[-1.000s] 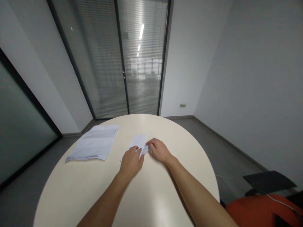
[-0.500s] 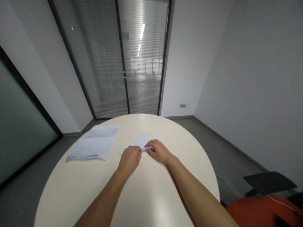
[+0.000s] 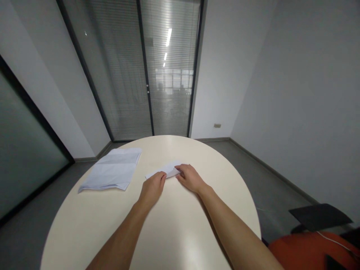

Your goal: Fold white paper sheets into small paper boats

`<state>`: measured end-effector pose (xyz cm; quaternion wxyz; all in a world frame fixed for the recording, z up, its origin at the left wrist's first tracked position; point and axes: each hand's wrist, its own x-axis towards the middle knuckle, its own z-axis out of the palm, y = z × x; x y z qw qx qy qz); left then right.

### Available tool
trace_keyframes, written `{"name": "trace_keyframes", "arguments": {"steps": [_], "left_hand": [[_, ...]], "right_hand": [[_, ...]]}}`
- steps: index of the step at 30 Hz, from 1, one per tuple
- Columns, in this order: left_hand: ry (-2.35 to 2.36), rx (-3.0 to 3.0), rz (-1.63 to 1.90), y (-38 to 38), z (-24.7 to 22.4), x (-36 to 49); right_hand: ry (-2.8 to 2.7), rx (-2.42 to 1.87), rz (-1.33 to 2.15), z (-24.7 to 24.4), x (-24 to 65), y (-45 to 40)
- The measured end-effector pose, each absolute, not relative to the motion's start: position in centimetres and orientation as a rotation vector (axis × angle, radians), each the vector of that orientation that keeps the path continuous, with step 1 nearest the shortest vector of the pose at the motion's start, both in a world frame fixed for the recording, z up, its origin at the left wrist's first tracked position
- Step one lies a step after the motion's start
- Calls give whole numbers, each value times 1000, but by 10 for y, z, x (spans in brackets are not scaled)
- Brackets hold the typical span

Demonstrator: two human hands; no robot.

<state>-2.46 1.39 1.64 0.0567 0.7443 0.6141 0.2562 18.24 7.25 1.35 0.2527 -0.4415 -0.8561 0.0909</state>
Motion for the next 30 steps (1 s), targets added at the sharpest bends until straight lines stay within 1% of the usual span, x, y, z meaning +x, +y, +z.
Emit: {"name": "trace_keyframes", "arguments": {"steps": [4,7,20,25,30], "left_hand": [[1795,2198,933,15,15,-25],[1783,2146,1038,16,14,-26],[1967,1876,1164,22,10,-34],[1978,1789,1292,23,11,-36],[1942,1758,1416,26,8,-38]], "right_hand": [[-2359,-1292,152,19,182,73],[-2329,-1349,145,22,184,74],[-1967,-1337,355,13,190,80],[-1864,-1311,413,12,190,81],[-1784,-1189,490,10,189,83]]}}
